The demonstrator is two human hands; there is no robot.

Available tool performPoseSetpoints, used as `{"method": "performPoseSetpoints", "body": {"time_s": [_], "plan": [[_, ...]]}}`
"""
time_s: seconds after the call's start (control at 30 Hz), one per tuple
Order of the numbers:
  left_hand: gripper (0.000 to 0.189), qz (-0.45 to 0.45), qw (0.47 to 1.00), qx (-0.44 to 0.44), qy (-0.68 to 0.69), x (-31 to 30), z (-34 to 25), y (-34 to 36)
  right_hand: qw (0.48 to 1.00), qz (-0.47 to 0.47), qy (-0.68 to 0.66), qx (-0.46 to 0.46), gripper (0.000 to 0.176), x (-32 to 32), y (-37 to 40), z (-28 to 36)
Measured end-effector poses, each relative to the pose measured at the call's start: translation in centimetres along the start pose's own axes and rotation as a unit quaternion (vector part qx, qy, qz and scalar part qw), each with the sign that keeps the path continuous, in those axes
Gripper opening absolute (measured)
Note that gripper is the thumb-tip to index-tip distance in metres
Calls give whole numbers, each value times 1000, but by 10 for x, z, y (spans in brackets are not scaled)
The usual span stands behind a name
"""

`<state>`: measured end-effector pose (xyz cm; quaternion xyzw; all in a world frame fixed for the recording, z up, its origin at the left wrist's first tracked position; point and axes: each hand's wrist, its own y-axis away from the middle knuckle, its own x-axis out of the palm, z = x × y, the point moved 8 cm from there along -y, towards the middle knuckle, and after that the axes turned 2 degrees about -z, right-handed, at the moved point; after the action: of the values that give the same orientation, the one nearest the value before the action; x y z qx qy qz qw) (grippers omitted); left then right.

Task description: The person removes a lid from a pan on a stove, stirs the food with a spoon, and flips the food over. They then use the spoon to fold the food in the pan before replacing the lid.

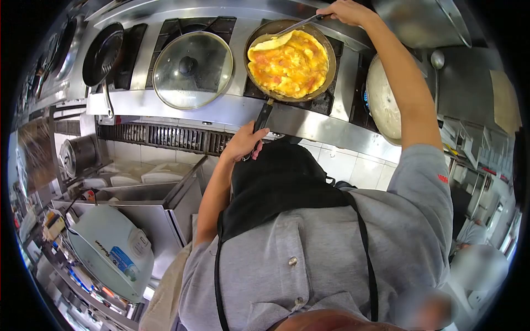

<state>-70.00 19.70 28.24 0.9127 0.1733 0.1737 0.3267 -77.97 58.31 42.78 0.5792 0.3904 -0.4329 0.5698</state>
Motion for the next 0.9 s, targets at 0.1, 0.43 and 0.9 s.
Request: {"method": "performPoseSetpoints", "body": {"time_s": [0.1, 0.43, 0.9], "plan": [[26, -8, 1000, -10, -7, 0, -2, 3, 995, 53, 79, 10, 39, -12, -10, 15], [28, 11, 1000, 8, 5, -2, 2, 0, 902, -203, 301, -235, 38, -56, -14, 78], [28, 16, 1000, 6, 5, -5, 6, -2, 900, -154, 407, 17, 55, -57, 52, 45]]}}
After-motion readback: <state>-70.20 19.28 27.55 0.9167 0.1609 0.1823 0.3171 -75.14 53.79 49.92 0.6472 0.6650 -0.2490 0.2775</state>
